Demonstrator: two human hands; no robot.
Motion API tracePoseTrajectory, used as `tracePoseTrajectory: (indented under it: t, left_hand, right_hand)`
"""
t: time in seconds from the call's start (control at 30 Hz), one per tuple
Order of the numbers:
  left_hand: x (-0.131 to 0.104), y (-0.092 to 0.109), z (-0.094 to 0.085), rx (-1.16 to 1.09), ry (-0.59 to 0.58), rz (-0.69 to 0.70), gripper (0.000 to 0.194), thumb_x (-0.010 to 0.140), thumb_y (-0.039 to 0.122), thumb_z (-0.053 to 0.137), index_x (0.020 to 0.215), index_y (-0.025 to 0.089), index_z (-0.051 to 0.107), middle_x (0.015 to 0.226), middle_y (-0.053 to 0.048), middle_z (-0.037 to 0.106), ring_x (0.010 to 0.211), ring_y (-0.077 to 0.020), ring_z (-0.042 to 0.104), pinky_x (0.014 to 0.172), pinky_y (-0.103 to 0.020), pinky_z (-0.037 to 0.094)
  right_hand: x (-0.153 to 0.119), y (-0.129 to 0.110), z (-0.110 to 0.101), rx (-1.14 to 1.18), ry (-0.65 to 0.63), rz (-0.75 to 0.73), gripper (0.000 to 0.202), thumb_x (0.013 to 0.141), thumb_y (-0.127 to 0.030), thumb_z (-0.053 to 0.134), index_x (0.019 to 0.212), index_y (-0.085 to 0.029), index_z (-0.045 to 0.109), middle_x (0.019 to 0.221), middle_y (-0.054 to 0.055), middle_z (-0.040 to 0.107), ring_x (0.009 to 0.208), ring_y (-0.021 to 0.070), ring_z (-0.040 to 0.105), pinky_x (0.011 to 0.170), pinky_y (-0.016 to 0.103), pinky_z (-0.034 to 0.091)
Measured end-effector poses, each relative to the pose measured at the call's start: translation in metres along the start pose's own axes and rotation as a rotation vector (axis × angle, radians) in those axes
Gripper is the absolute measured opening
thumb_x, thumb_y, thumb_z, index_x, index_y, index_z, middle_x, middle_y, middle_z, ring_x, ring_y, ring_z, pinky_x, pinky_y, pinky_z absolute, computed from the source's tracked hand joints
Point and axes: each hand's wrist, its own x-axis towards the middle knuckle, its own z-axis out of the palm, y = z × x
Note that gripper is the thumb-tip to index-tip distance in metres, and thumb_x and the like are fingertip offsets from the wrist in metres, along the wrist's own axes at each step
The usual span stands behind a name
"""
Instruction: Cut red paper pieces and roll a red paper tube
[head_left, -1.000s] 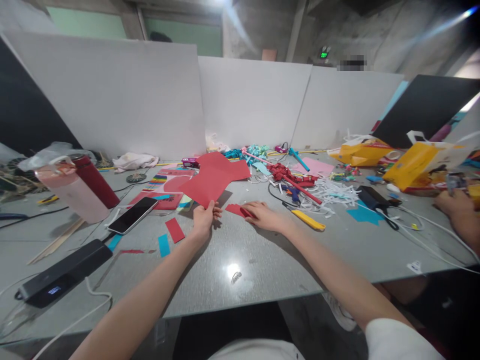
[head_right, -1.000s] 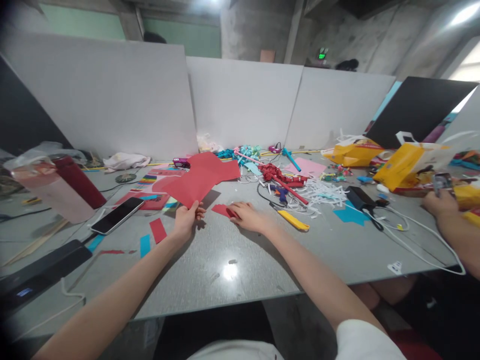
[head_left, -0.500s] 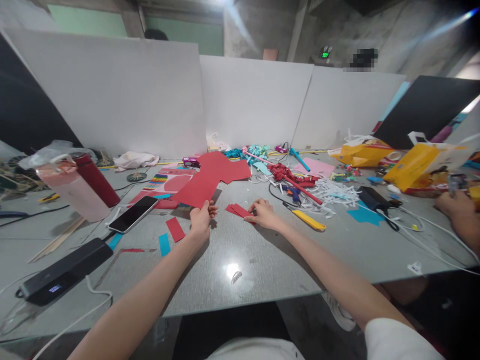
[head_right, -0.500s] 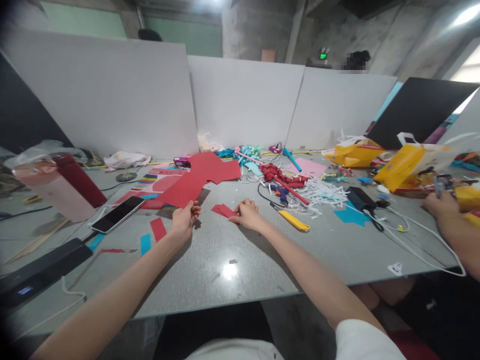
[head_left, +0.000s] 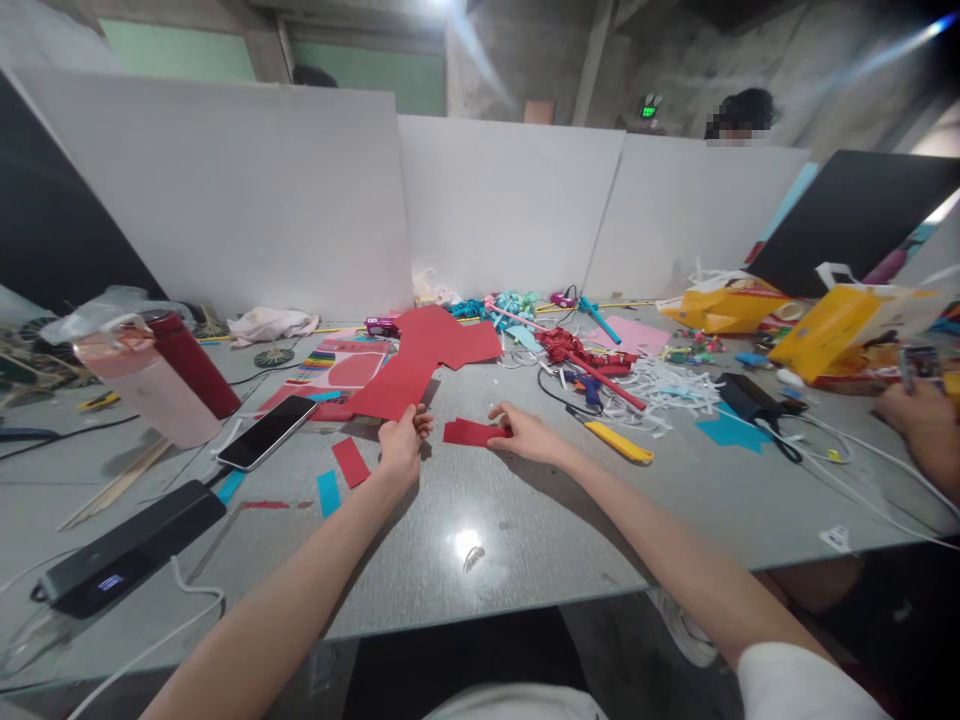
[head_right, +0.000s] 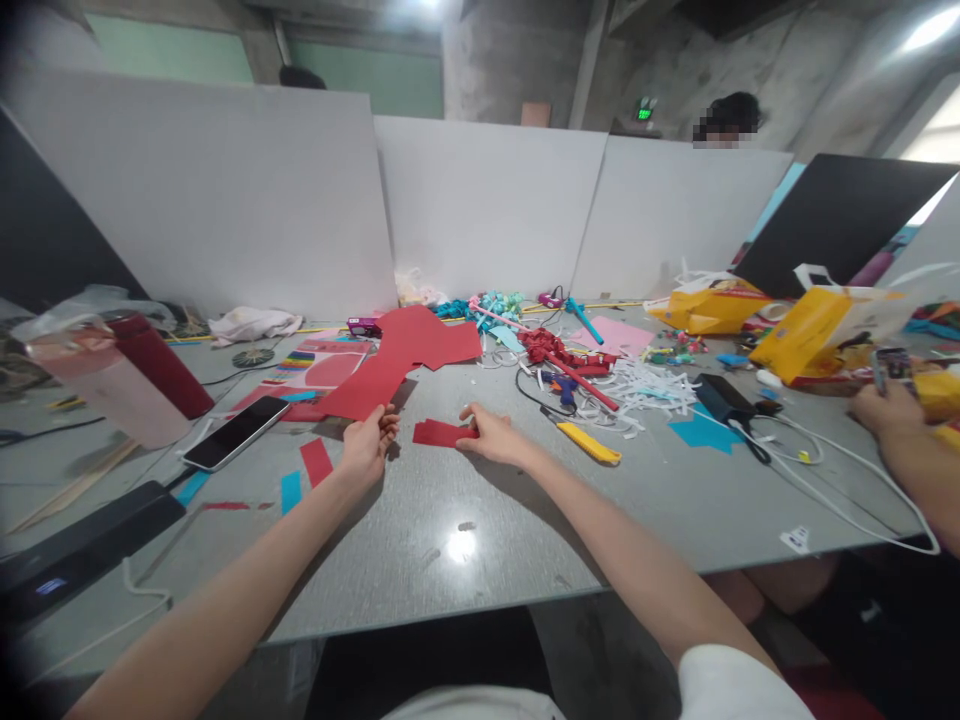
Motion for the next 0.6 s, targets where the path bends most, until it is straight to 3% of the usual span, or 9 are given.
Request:
tracePoseTrajectory:
  t: [0.1,0.3,0.47,0.6]
  left_hand:
    - [0.002,0.0,0.001,-0.05,0.027,-0.043,0.014,0.09,0.024,0.07,0.082,0.013,0.07,0.068,-0.003,0.069,0.052,-0.0067,0.058,0.053,-0.018,0.045]
    - [0.004,0.005,0.0,-0.174,0.009,-0.152,0.009,0.094,0.017,0.063,0.089,0.013,0.07,0.072,-0.002,0.069,0.052,-0.0044,0.058,0.053,-0.014,0.045]
    - [-0.003,0.01,0.001,-0.224,-0.225,-0.329,0.028,0.099,0.02,0.046,0.101,0.009,0.071,0.076,-0.007,0.071,0.055,-0.0097,0.062,0.053,-0.018,0.048]
    - [-0.013,0.011,0.006,-0.157,-0.412,-0.345,0.032,0.1,0.02,0.043,0.112,0.007,0.07,0.078,-0.009,0.072,0.059,-0.0136,0.065,0.057,-0.022,0.052]
  right_hand:
    - [0.002,0.004,0.0,0.071,0.022,-0.048,0.029,0.093,-0.033,0.066,0.12,-0.023,0.062,0.086,-0.001,0.074,0.08,0.0183,0.067,0.077,0.03,0.042]
    - [0.01,0.016,-0.007,0.09,0.154,-0.061,0.023,0.092,-0.03,0.063,0.112,-0.021,0.068,0.086,0.001,0.073,0.079,0.0179,0.065,0.074,0.029,0.045]
    - [0.021,0.033,-0.019,0.109,0.364,0.02,0.022,0.091,-0.03,0.06,0.107,-0.019,0.07,0.088,0.004,0.074,0.079,0.0193,0.067,0.076,0.031,0.049]
    - [0.027,0.047,-0.026,0.077,0.479,0.099,0.026,0.098,-0.032,0.052,0.11,-0.018,0.071,0.104,0.009,0.077,0.095,0.0231,0.07,0.086,0.035,0.053]
